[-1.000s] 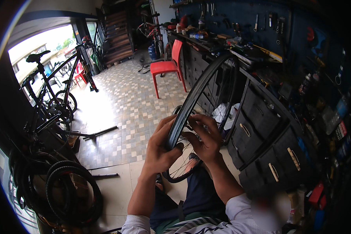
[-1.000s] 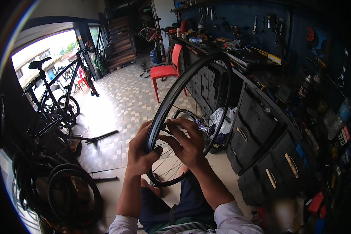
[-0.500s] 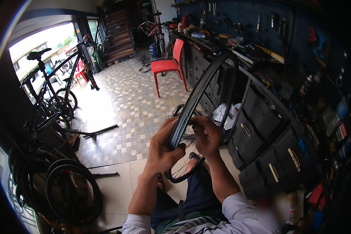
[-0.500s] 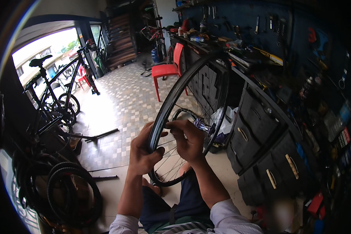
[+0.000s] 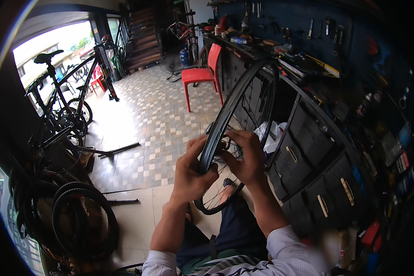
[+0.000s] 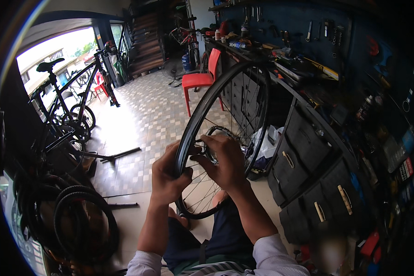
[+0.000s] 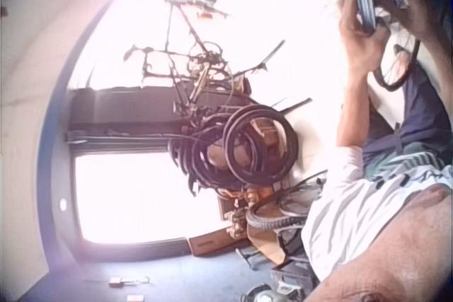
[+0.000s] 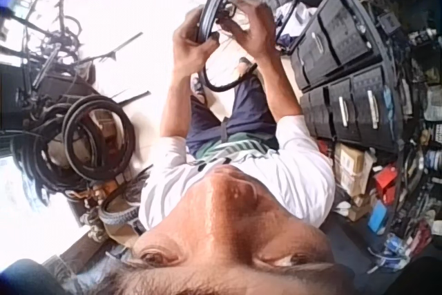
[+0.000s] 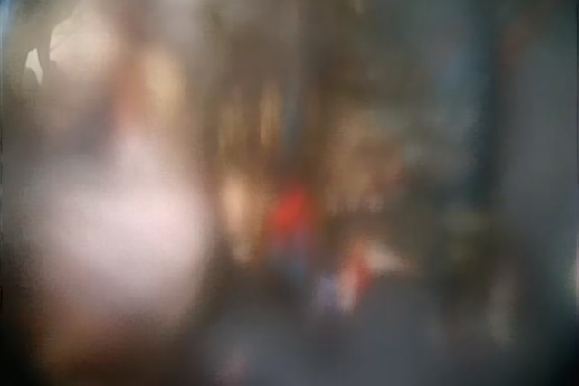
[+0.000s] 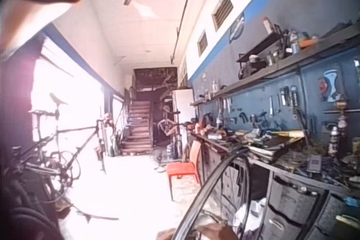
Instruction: The person sits on the floor and applies black tape to the rim of a bicycle wheel. They wrap the tape around the rim, pressing it into place and rotating the wheel to continue the process.
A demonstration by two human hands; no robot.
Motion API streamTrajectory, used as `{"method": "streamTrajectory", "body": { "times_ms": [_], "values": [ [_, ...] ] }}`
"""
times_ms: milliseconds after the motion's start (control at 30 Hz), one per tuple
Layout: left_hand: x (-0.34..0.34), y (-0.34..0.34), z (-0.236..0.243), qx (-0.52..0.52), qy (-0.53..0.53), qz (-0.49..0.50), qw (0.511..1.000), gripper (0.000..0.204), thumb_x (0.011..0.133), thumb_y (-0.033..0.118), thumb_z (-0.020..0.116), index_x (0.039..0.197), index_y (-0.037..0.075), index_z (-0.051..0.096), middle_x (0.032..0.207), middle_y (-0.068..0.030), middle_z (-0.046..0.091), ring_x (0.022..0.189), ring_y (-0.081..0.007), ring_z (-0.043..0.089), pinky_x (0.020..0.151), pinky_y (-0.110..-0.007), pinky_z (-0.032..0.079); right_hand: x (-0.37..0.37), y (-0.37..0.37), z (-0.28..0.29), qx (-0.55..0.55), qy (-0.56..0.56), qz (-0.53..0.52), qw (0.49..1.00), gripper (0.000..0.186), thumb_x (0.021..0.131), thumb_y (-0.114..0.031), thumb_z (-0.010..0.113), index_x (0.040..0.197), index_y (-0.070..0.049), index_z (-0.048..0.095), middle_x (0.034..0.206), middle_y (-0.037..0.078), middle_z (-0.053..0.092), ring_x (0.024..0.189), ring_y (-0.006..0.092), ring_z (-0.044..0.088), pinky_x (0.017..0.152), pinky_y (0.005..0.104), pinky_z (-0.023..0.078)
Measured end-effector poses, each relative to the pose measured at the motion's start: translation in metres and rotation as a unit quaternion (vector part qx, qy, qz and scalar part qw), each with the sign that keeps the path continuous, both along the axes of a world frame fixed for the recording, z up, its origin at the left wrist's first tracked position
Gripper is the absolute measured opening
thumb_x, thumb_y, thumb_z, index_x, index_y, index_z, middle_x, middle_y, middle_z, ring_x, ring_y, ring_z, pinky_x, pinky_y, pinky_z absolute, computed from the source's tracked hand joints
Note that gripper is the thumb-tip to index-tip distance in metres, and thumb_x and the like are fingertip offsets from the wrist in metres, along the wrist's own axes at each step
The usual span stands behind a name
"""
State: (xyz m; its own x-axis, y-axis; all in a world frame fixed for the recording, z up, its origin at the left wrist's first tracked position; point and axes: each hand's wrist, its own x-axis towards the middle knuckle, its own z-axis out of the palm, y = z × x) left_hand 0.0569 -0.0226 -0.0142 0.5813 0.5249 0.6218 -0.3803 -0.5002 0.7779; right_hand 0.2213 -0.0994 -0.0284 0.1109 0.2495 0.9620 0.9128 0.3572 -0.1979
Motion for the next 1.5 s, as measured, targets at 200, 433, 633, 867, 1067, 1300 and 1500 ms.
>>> {"method": "streamTrajectory", "body": {
  "times_ms": [200, 433, 633, 867, 1067, 1300, 1500],
  "values": [
    [0.002, -0.004, 0.009, 0.063, 0.035, 0.056, 0.996, 0.064, 0.066, 0.0, 0.066, 0.13, -0.001, 0.067, 0.12, -0.0144, 0.069, 0.134, -0.0325, 0.052, 0.113, -0.042, 0.039, -0.001, -0.003, 0.007, 0.033, -0.112, -0.095, 0.989, 0.034, 0.089, -0.011, 0.078, 0.118, 0.004, 0.068, 0.1, 0.015, 0.075, 0.088, 0.0286, 0.074, 0.081, 0.0401, 0.057],
    [-0.001, -0.006, 0.008, 0.085, 0.018, 0.06, 0.994, 0.069, 0.061, 0.001, 0.066, 0.129, -0.002, 0.067, 0.125, -0.0191, 0.063, 0.134, -0.0367, 0.052, 0.115, -0.046, 0.037, 0.018, -0.009, 0.016, -0.041, -0.097, 0.055, 0.993, 0.034, 0.087, -0.005, 0.077, 0.12, 0.0, 0.07, 0.103, 0.014, 0.075, 0.085, 0.0279, 0.073, 0.076, 0.04, 0.056],
    [0.0, -0.005, 0.014, 0.066, 0.02, 0.008, 0.998, 0.073, 0.061, -0.002, 0.064, 0.134, -0.003, 0.066, 0.132, -0.0214, 0.06, 0.134, -0.0353, 0.055, 0.113, -0.043, 0.04, 0.037, -0.008, 0.011, -0.182, 0.146, 0.327, 0.916, 0.028, 0.09, -0.002, 0.075, 0.118, -0.004, 0.073, 0.098, 0.01, 0.076, 0.083, 0.0178, 0.072, 0.074, 0.0331, 0.058],
    [-0.001, -0.01, 0.015, 0.102, 0.039, 0.039, 0.993, 0.071, 0.062, 0.0, 0.066, 0.133, -0.003, 0.066, 0.123, -0.0194, 0.065, 0.131, -0.036, 0.056, 0.111, -0.044, 0.042, 0.044, -0.004, 0.008, -0.289, 0.365, 0.462, 0.755, 0.035, 0.108, -0.033, 0.058, 0.103, -0.002, 0.073, 0.086, 0.006, 0.074, 0.069, 0.008, 0.064, 0.059, 0.0222, 0.047],
    [0.0, -0.017, 0.005, 0.115, 0.029, -0.001, 0.993, 0.077, 0.06, 0.006, 0.072, 0.136, -0.001, 0.064, 0.127, -0.018, 0.059, 0.131, -0.0369, 0.05, 0.113, -0.045, 0.038, 0.057, -0.004, 0.029, -0.447, 0.42, 0.476, 0.63, 0.034, 0.106, -0.034, 0.061, 0.092, -0.005, 0.07, 0.07, -0.003, 0.056, 0.056, 0.0041, 0.044, 0.051, 0.0221, 0.034],
    [0.003, -0.025, 0.017, 0.078, 0.042, -0.03, 0.996, 0.075, 0.057, 0.001, 0.058, 0.131, -0.006, 0.059, 0.128, -0.0185, 0.052, 0.125, -0.0307, 0.048, 0.111, -0.038, 0.034, 0.042, -0.01, 0.031, -0.455, 0.402, 0.417, 0.677, 0.04, 0.109, -0.038, 0.054, 0.089, -0.005, 0.066, 0.071, -0.003, 0.056, 0.059, 0.0046, 0.046, 0.055, 0.0222, 0.037],
    [-0.002, -0.023, 0.022, 0.052, 0.041, -0.002, 0.998, 0.07, 0.058, 0.001, 0.058, 0.127, -0.007, 0.061, 0.129, -0.0189, 0.058, 0.122, -0.032, 0.057, 0.107, -0.037, 0.041, 0.006, -0.015, 0.003, -0.08, 0.129, 0.167, 0.974, 0.029, 0.095, -0.023, 0.074, 0.114, -0.003, 0.067, 0.1, 0.01, 0.065, 0.088, 0.0223, 0.065, 0.077, 0.0334, 0.052]
  ]
}}
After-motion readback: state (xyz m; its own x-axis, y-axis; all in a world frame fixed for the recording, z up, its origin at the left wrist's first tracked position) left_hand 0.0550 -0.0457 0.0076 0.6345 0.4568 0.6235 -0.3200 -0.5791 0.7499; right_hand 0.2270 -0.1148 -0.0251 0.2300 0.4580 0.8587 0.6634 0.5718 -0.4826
